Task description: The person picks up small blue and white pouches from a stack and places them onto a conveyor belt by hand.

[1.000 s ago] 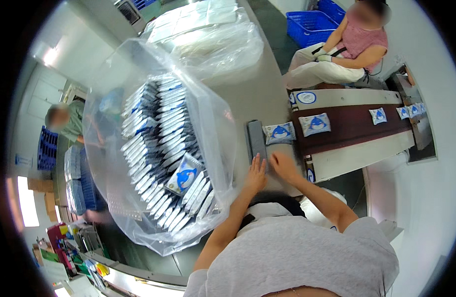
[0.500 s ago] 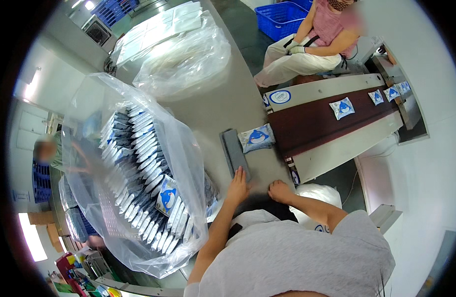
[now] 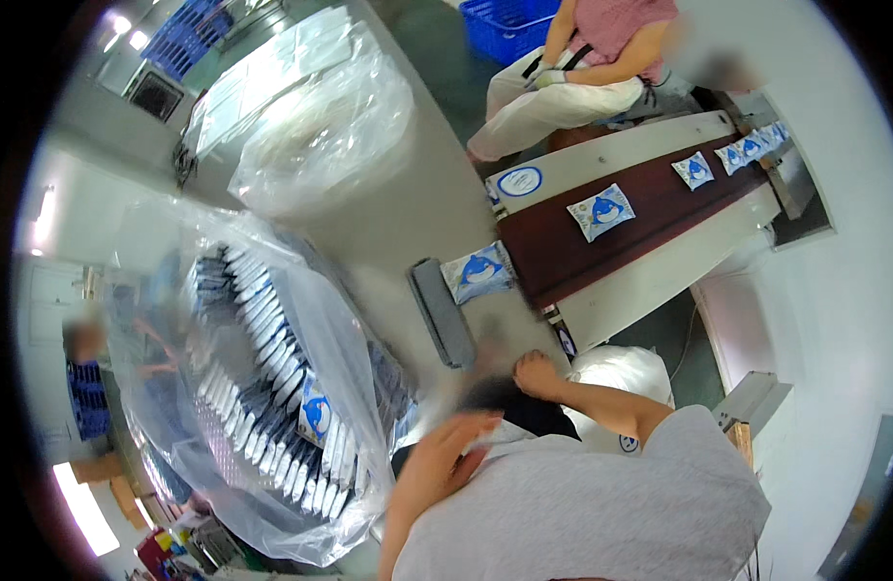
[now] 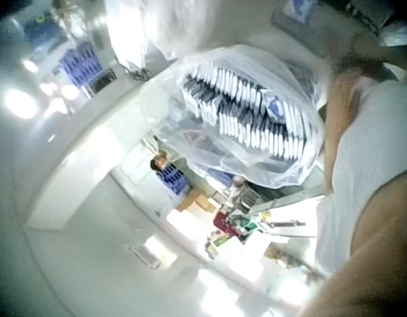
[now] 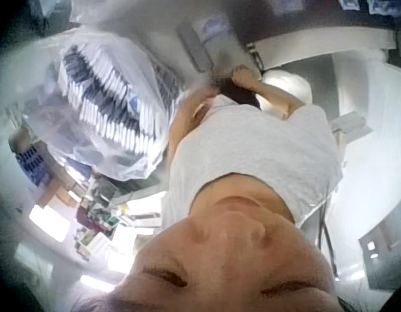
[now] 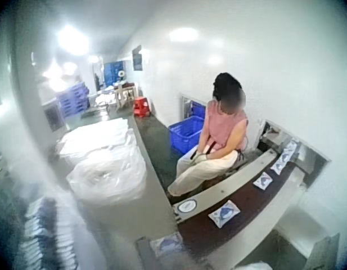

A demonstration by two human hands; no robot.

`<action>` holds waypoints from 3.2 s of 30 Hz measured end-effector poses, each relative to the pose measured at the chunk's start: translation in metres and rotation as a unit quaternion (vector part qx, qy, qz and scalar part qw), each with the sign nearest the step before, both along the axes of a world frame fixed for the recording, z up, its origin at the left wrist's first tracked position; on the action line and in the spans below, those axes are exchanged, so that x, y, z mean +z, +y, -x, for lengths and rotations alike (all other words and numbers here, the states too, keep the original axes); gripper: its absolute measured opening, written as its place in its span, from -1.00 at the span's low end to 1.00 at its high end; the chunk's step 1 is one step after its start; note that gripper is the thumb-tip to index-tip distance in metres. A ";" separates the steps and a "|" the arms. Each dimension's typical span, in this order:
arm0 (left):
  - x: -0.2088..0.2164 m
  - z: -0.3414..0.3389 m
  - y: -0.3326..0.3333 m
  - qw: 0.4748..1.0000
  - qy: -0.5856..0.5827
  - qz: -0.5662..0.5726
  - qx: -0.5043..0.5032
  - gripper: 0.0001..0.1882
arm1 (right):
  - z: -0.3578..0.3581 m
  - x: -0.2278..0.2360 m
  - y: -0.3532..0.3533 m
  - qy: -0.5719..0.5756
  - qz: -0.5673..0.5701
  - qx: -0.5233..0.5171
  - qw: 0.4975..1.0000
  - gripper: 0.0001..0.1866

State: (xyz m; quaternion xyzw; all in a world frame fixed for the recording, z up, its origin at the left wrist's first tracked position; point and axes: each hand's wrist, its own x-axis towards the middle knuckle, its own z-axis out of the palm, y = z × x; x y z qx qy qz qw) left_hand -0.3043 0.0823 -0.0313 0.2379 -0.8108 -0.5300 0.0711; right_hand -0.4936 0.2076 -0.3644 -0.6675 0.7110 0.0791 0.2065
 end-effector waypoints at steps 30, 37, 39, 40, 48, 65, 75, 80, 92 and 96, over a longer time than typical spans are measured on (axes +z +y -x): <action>-0.041 -0.157 -0.046 0.932 -0.273 0.161 0.175 -0.53 | 0.096 0.073 -0.104 -0.415 -0.030 0.069 0.907 -0.81; -0.045 -0.153 -0.041 0.921 -0.286 0.172 0.202 -0.48 | 0.293 0.115 -0.181 0.130 0.058 0.050 0.989 -0.56; -0.043 -0.151 -0.038 0.915 -0.296 0.159 0.224 -0.48 | 0.285 0.131 -0.210 0.102 -0.049 0.110 0.987 -0.55; -0.045 -0.151 -0.038 0.914 -0.294 0.159 0.231 -0.48 | 0.281 0.135 -0.224 0.078 -0.161 0.157 0.971 -0.52; -0.048 -0.154 -0.038 0.916 -0.271 0.156 0.252 -0.49 | 0.144 0.037 -0.307 -0.264 -0.134 0.165 0.941 -0.21; -0.044 -0.145 -0.020 0.889 -0.265 0.238 0.289 -0.42 | 0.022 0.113 -0.070 -0.128 -0.055 -0.149 0.979 -0.20; -0.042 -0.148 -0.004 0.864 -0.295 0.288 0.289 -0.41 | -0.119 0.357 -0.218 -0.447 0.298 0.123 0.834 -0.14; -0.014 -0.182 0.018 0.914 -0.220 0.235 0.249 -0.55 | -0.233 0.289 -0.264 -0.091 0.282 0.409 0.863 -0.02; -0.114 -0.179 -0.097 0.783 -0.201 0.410 0.423 -0.62 | -0.145 0.263 -0.215 -0.404 0.402 0.144 0.809 -0.76; -0.124 -0.161 -0.098 0.768 -0.222 0.443 0.406 -0.62 | -0.049 0.155 -0.147 -0.315 0.288 -0.084 0.901 -0.88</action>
